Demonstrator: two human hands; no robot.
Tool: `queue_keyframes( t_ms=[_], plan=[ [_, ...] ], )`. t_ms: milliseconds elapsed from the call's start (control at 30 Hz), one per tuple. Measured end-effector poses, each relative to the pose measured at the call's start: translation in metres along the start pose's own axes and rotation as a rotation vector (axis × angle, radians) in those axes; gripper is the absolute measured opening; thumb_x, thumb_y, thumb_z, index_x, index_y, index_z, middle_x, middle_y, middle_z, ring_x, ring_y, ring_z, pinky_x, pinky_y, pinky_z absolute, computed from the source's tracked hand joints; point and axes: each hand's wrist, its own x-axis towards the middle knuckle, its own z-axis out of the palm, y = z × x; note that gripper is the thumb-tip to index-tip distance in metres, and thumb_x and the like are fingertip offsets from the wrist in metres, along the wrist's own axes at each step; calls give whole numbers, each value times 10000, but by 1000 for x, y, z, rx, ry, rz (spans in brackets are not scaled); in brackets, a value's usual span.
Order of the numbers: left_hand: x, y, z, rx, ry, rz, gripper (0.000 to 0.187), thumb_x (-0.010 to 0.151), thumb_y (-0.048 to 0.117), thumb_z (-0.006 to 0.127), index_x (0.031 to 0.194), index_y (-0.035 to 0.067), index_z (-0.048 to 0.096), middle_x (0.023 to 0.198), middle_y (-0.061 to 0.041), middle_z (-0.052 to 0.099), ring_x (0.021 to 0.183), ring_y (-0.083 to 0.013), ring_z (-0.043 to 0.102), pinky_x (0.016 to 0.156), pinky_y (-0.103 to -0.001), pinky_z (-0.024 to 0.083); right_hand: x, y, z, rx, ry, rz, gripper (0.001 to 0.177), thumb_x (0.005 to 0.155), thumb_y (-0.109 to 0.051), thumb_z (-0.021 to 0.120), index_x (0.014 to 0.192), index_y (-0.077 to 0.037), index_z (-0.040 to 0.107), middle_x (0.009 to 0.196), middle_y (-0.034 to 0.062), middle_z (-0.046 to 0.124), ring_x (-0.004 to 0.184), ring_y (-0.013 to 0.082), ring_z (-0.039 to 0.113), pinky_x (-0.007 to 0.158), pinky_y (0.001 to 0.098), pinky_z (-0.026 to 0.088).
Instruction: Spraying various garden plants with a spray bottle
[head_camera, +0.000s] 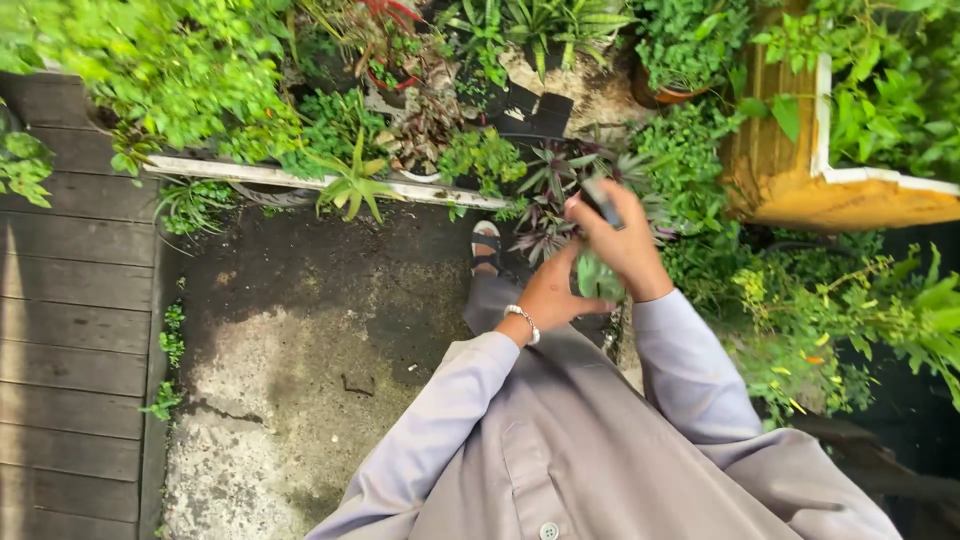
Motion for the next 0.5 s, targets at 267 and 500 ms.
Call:
queue_keyframes(
  t_ms=[267, 500],
  plan=[
    [44, 5, -68, 15, -127, -228, 812, 562, 302, 907, 1245, 75, 531, 1202, -169, 695, 1200, -362, 635, 1035, -460, 522, 46, -45, 47, -33, -122, 53, 257, 855, -359, 763, 680, -178, 713, 618, 38, 639, 628, 169, 579, 603, 286, 434],
    [84, -11, -111, 56, -142, -229, 962, 563, 391, 895, 1389, 195, 441, 1294, -115, 658, 1282, -317, 589, 1114, -463, 470, 103, -68, 74, -22, -100, 55, 262, 868, -357, 742, 631, -247, 734, 577, -7, 612, 553, 105, 508, 590, 230, 413]
  ],
)
